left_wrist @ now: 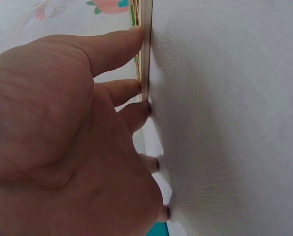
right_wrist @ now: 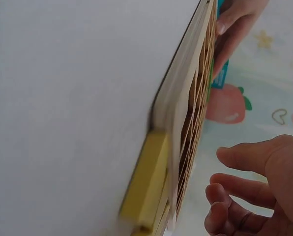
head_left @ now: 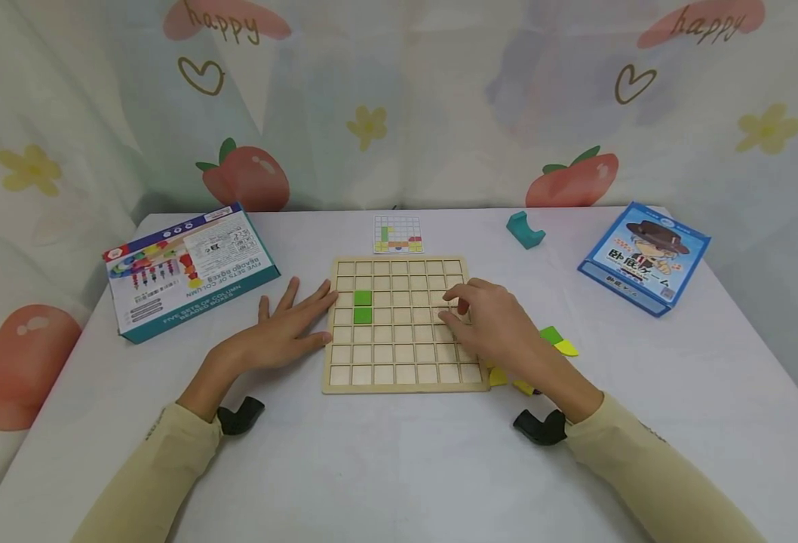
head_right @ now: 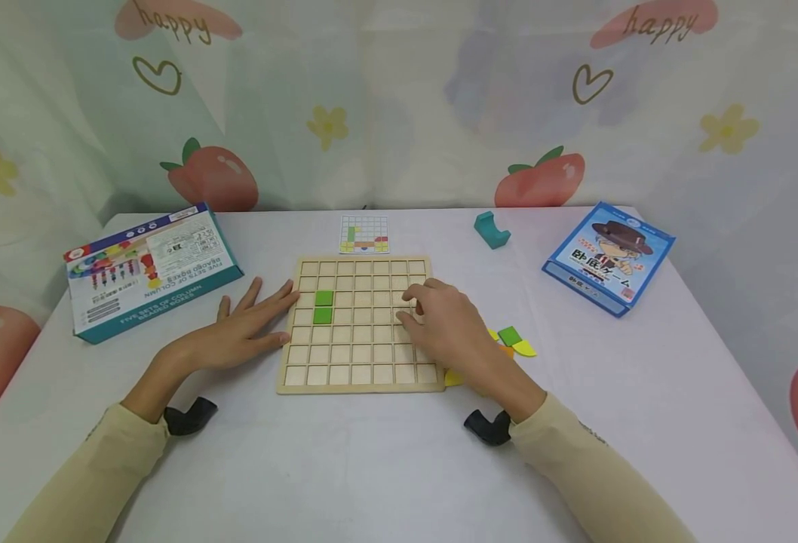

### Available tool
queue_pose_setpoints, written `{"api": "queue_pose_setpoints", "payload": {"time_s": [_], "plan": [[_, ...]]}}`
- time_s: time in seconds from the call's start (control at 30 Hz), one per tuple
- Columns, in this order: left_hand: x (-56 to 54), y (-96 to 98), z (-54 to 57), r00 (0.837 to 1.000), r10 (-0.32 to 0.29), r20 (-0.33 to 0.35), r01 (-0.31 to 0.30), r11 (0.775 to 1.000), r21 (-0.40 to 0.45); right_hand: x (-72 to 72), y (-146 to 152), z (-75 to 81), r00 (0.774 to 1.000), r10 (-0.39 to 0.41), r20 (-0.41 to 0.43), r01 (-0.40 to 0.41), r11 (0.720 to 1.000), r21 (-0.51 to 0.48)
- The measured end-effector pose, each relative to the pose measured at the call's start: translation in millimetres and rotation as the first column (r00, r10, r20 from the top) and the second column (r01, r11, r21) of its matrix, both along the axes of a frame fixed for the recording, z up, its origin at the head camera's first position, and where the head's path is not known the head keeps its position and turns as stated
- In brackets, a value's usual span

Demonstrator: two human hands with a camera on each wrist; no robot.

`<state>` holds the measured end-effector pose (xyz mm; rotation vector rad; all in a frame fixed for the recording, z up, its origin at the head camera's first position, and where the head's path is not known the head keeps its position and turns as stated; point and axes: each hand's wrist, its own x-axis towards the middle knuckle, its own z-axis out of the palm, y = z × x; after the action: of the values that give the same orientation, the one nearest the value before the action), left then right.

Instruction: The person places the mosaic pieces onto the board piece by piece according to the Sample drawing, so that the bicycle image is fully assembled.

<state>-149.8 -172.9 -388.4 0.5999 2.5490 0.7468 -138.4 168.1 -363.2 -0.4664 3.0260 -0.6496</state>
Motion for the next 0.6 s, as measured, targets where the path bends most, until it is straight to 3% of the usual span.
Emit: {"api": "queue_pose_setpoints", "payload": {"time_s": [0.17, 0.6], "plan": [[0.1, 0.4, 0.6, 1.000, 0.003, 0.005, -0.003, 1.000, -0.002, -0.4, 20, -0.3, 1.000, -0.016, 0.000, 0.016, 1.000, 0.003], [-0.8, -0.8, -1.2, 1.000, 0.001, 0.015, -0.001, 1.000, 0.004, -0.2, 66, 9.3, 0.988, -0.113, 0.103, 0.109, 0.993, 0.043]]}}
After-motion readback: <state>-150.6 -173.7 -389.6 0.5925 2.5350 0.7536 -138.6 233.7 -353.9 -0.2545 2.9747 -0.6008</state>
